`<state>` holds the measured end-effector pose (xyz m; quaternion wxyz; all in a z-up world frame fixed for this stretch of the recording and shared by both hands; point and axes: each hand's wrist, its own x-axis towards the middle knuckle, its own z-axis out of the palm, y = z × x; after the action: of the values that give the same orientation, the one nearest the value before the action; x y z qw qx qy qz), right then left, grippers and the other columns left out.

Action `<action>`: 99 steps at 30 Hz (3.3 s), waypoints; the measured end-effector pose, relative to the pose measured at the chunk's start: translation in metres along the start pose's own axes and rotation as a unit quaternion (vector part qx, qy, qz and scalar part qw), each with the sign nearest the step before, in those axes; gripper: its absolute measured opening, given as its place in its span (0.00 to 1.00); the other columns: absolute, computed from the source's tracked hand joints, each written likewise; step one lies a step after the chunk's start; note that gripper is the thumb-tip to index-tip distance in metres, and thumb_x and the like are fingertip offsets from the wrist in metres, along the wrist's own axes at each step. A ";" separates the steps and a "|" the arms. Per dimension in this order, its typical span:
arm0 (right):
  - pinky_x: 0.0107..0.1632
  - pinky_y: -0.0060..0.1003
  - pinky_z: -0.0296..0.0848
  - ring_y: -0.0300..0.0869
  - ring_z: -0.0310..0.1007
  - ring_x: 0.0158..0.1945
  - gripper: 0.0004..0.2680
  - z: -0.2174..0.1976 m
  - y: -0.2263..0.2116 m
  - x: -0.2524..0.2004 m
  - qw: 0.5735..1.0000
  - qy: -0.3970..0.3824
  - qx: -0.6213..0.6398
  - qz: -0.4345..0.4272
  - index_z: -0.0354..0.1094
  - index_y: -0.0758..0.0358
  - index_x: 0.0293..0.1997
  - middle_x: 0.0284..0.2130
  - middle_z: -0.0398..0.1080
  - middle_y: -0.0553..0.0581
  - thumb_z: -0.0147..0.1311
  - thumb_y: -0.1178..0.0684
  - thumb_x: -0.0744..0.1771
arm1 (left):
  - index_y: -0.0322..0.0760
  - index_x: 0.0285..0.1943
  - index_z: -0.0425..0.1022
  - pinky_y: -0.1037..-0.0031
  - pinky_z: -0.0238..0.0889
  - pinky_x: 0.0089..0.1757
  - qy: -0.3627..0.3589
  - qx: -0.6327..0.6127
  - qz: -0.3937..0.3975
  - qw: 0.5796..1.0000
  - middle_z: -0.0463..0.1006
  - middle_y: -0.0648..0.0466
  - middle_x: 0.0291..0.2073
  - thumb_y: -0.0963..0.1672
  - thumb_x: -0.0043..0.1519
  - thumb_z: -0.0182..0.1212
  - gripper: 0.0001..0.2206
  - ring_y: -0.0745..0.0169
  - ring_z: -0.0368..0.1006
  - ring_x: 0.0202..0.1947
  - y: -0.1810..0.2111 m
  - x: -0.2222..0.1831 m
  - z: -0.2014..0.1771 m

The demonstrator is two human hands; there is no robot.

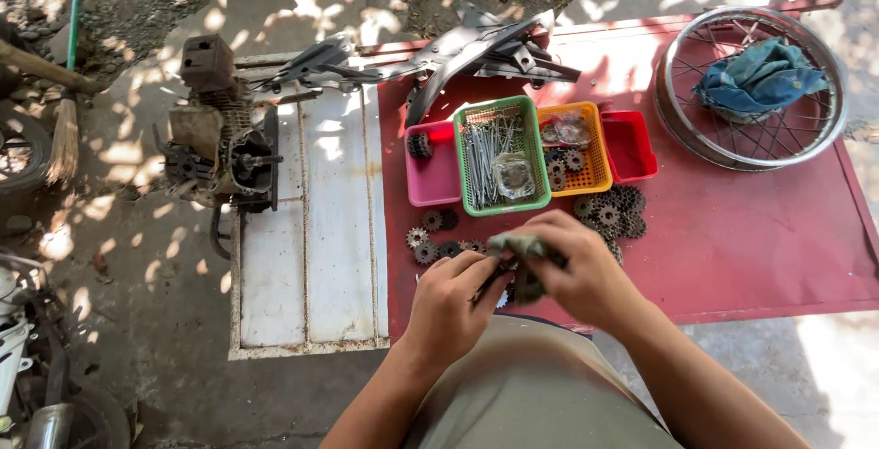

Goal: Inspecting and cleaning motorcycle engine gears and components on a workbench.

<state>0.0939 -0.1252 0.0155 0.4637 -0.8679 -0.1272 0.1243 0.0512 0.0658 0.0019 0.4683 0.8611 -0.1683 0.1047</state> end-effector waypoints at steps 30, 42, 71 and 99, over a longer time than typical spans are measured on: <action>0.75 0.52 0.36 0.52 0.51 0.77 0.16 0.041 0.058 -0.004 0.895 0.115 -0.251 -0.350 0.67 0.53 0.66 0.71 0.60 0.57 0.42 0.48 0.70 | 0.27 0.49 0.84 0.62 0.69 0.52 0.130 -0.427 -0.420 0.790 0.85 0.45 0.35 0.40 0.70 0.56 0.11 0.64 0.74 0.41 -0.020 -0.026 0.046; 0.65 0.61 0.63 0.70 0.64 0.64 0.26 0.029 0.108 -0.005 0.966 0.092 -0.106 -0.219 0.62 0.62 0.70 0.67 0.61 0.72 0.48 0.68 0.62 | 0.31 0.54 0.76 0.59 0.72 0.53 0.234 -0.546 -0.414 0.689 0.81 0.45 0.41 0.39 0.71 0.49 0.10 0.55 0.78 0.46 -0.034 -0.030 0.049; 0.75 0.51 0.51 0.57 0.54 0.75 0.25 0.065 0.029 -0.025 0.964 -0.079 -0.061 -0.246 0.59 0.75 0.67 0.69 0.59 0.72 0.48 0.64 0.60 | 0.36 0.70 0.65 0.63 0.59 0.60 0.180 -0.719 -0.363 0.564 0.72 0.47 0.61 0.57 0.65 0.46 0.30 0.54 0.67 0.59 -0.015 -0.019 0.041; 0.47 0.64 0.62 0.74 0.67 0.49 0.14 0.267 0.340 0.187 0.998 0.033 0.036 0.040 0.69 0.78 0.42 0.38 0.68 0.85 0.45 0.51 0.70 | 0.28 0.80 0.50 0.55 0.32 0.72 0.029 -0.355 -0.486 0.798 0.46 0.37 0.78 0.59 0.67 0.48 0.40 0.45 0.41 0.78 -0.352 0.031 0.197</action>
<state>0.2160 -0.0386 -0.4308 0.4931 -0.8588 -0.0727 0.1189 0.2205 0.0717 -0.3655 0.7351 0.5998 0.2607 -0.1788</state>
